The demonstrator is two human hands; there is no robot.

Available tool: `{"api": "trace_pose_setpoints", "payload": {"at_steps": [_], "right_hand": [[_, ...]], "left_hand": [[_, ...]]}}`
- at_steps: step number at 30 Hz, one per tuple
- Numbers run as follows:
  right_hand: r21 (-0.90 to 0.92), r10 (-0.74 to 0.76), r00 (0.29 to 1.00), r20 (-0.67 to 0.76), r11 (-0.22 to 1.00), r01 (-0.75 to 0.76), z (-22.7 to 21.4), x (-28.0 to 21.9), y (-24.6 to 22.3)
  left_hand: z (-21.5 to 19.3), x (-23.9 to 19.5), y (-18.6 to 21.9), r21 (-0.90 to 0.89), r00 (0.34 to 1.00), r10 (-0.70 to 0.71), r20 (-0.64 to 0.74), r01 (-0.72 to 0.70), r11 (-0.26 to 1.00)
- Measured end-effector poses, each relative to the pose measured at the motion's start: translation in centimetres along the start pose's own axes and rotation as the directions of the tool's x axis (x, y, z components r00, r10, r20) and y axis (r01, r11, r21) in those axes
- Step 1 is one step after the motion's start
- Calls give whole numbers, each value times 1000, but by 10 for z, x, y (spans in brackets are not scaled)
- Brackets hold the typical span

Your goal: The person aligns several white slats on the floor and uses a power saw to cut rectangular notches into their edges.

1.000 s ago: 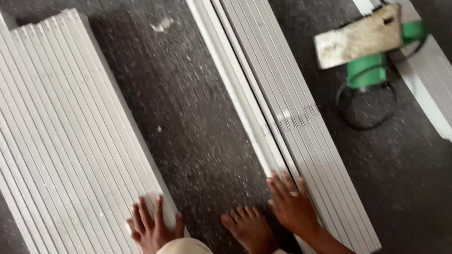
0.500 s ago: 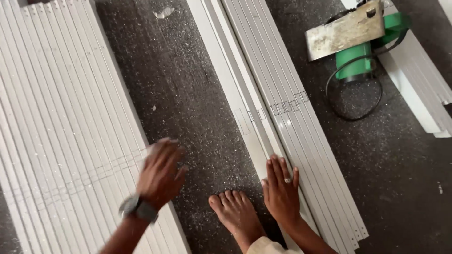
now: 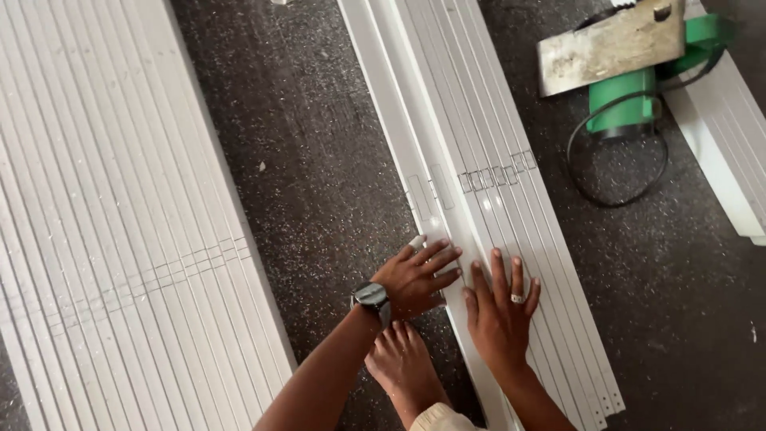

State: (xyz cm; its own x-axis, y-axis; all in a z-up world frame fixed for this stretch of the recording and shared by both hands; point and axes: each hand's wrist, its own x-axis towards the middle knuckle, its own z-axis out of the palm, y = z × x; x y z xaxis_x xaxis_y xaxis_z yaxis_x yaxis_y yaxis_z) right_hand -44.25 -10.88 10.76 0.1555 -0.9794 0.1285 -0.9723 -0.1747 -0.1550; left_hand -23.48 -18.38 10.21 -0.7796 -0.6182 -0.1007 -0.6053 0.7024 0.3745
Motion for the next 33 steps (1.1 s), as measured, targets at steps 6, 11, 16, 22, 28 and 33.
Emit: {"api": "trace_pose_setpoints", "payload": {"at_steps": [6, 11, 16, 22, 28, 33], "right_hand": [[4, -45, 997, 56, 999, 45, -9, -3, -12], [15, -60, 994, 96, 998, 59, -1, -6, -30], [132, -83, 995, 59, 988, 74, 2, -17, -48], [382, 4, 997, 78, 924, -33, -8, -17, -38], [397, 82, 996, 45, 913, -94, 3, -38, -47], [451, 44, 990, 136, 887, -102, -5, -49, -63]], "left_hand": [[8, -20, 2, 54, 1000, -22, 1, 22, 998], [-3, 4, -6, 108, 992, -38, 123, 24, 994], [-34, 37, -30, 345, 922, 100, 373, -239, 908], [-19, 66, -35, 324, 923, 173, 345, -290, 901], [-34, 52, -34, 316, 916, 186, 356, -305, 898], [-48, 4, -38, 184, 957, 109, 268, -162, 969]]}}
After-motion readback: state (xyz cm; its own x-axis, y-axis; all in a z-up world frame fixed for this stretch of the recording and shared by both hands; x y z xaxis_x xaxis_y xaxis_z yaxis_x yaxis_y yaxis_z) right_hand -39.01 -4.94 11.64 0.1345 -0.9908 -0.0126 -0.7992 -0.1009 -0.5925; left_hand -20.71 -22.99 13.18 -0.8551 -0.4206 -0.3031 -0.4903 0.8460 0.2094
